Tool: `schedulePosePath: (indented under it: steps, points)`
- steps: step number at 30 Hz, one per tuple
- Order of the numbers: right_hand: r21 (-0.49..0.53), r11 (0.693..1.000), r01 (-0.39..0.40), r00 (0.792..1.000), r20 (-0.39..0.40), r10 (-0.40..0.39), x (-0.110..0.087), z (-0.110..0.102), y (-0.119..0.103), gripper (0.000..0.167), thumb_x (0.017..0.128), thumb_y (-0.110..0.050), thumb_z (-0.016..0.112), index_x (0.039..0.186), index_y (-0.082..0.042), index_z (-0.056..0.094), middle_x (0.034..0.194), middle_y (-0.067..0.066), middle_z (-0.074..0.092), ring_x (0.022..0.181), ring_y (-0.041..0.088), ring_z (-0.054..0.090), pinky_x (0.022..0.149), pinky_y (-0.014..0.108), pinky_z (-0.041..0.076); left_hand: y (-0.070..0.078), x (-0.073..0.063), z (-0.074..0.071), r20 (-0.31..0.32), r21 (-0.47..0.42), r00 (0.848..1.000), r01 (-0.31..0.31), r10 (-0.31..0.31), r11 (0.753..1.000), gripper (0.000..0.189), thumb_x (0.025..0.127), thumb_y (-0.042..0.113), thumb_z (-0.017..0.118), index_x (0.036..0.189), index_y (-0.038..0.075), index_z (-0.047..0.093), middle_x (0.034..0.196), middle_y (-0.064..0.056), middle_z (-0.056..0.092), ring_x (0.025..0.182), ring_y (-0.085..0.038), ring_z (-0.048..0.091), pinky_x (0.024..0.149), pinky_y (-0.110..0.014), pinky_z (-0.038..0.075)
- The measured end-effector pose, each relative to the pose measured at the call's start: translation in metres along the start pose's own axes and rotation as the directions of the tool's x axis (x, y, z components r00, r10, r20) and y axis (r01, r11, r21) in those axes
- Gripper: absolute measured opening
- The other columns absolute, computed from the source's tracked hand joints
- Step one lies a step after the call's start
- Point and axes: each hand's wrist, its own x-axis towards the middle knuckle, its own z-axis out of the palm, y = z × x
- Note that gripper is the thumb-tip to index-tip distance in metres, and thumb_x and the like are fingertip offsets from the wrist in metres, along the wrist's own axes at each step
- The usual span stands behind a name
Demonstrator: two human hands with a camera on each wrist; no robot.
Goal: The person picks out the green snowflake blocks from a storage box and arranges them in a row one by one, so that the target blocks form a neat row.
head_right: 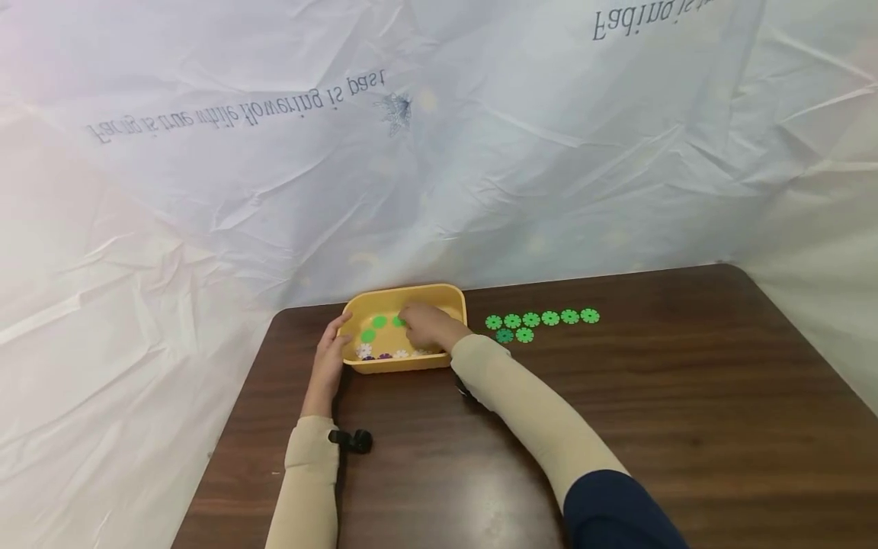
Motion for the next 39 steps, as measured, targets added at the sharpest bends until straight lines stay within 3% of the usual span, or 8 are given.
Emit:
schedulePosePath:
  steps: [2, 5, 10, 13, 23, 31, 35, 39]
  points:
    - [-0.004, 0.999, -0.035, 0.999, -0.021, 0.034, 0.001, 0.001, -0.001, 0.032, 0.110, -0.010, 0.046, 0.132, -0.003, 0.068, 0.145, 0.016, 0.056, 0.124, 0.027, 0.057, 0.101, 0.040, 0.048, 0.001, 0.002, 0.002, 0.005, 0.004, 1.000, -0.004, 0.004, 1.000, 0.049, 0.107, 0.009, 0.048, 0.156, 0.009, 0.052, 0.169, -0.013, 0.034, 0.156, -0.034, 0.026, 0.122, -0.055, 0.025]
    - [-0.013, 0.999, -0.051, 0.998, -0.043, 0.051, 0.000, 0.001, -0.003, 0.023, 0.107, -0.010, 0.051, 0.094, -0.005, 0.069, 0.120, 0.014, 0.062, 0.090, 0.021, 0.053, 0.079, 0.036, 0.045, 0.001, 0.003, 0.003, 0.000, 0.005, 1.000, 0.004, -0.004, 1.000, 0.048, 0.106, 0.010, 0.049, 0.154, 0.009, 0.053, 0.168, -0.013, 0.035, 0.156, -0.033, 0.027, 0.122, -0.054, 0.025]
    - [-0.015, 0.998, -0.066, 0.996, -0.063, 0.065, -0.002, -0.001, -0.007, 0.048, 0.104, -0.009, 0.061, 0.058, -0.015, 0.050, 0.061, 0.001, 0.045, 0.054, 0.013, 0.034, 0.057, 0.029, 0.036, 0.002, 0.001, -0.002, -0.005, 0.012, 1.000, 0.018, -0.018, 1.000, 0.048, 0.106, 0.010, 0.049, 0.154, 0.010, 0.054, 0.168, -0.011, 0.036, 0.155, -0.032, 0.028, 0.122, -0.053, 0.025]
    - [0.004, 0.999, -0.045, 0.995, -0.087, 0.045, 0.000, 0.001, -0.007, 0.055, 0.102, -0.005, 0.062, 0.052, -0.019, 0.042, 0.048, -0.006, 0.027, 0.048, 0.010, 0.021, 0.051, 0.027, 0.029, 0.002, 0.001, -0.006, 0.001, 0.015, 1.000, 0.015, -0.015, 1.000, 0.048, 0.107, 0.011, 0.049, 0.155, 0.010, 0.052, 0.169, -0.011, 0.034, 0.156, -0.032, 0.027, 0.122, -0.053, 0.024]
    - [0.056, 0.995, -0.085, 0.988, -0.123, 0.092, -0.003, 0.003, -0.005, 0.039, 0.093, -0.001, 0.061, 0.066, -0.017, 0.038, 0.058, -0.005, 0.022, 0.054, 0.012, 0.016, 0.052, 0.029, 0.022, 0.001, 0.003, -0.003, 0.012, 0.006, 1.000, 0.019, -0.019, 1.000, 0.049, 0.107, 0.010, 0.049, 0.155, 0.011, 0.052, 0.170, -0.012, 0.033, 0.155, -0.033, 0.028, 0.122, -0.053, 0.025]
    - [0.114, 0.993, -0.008, 0.982, -0.185, 0.029, -0.036, -0.028, 0.006, 0.039, 0.092, -0.004, 0.064, 0.075, -0.017, 0.031, 0.069, -0.003, 0.018, 0.060, 0.013, 0.016, 0.062, 0.033, 0.023, 0.002, 0.003, 0.001, 0.006, 0.011, 1.000, -0.008, 0.007, 1.000, 0.049, 0.107, 0.010, 0.047, 0.156, 0.010, 0.051, 0.169, -0.013, 0.033, 0.154, -0.035, 0.029, 0.120, -0.055, 0.026]
    - [0.054, 0.998, 0.040, 0.975, -0.222, -0.027, -0.064, -0.043, 0.014, 0.024, 0.092, -0.005, 0.064, 0.075, -0.014, 0.049, 0.071, -0.005, 0.034, 0.061, 0.012, 0.023, 0.066, 0.034, 0.031, 0.003, 0.002, 0.000, 0.021, 0.001, 1.000, 0.005, -0.005, 1.000, 0.049, 0.109, 0.009, 0.046, 0.158, 0.008, 0.048, 0.171, -0.013, 0.030, 0.156, -0.035, 0.026, 0.121, -0.054, 0.024]
    - [0.019, 0.997, 0.080, 0.961, -0.268, -0.072, -0.097, -0.054, 0.022, 0.010, 0.094, -0.007, 0.066, 0.099, -0.007, 0.075, 0.091, 0.002, 0.065, 0.070, 0.013, 0.047, 0.075, 0.038, 0.049, 0.006, -0.001, 0.000, 0.034, -0.014, 0.999, 0.025, -0.025, 1.000, 0.049, 0.109, 0.006, 0.045, 0.159, 0.006, 0.046, 0.171, -0.014, 0.028, 0.158, -0.036, 0.023, 0.122, -0.055, 0.023]
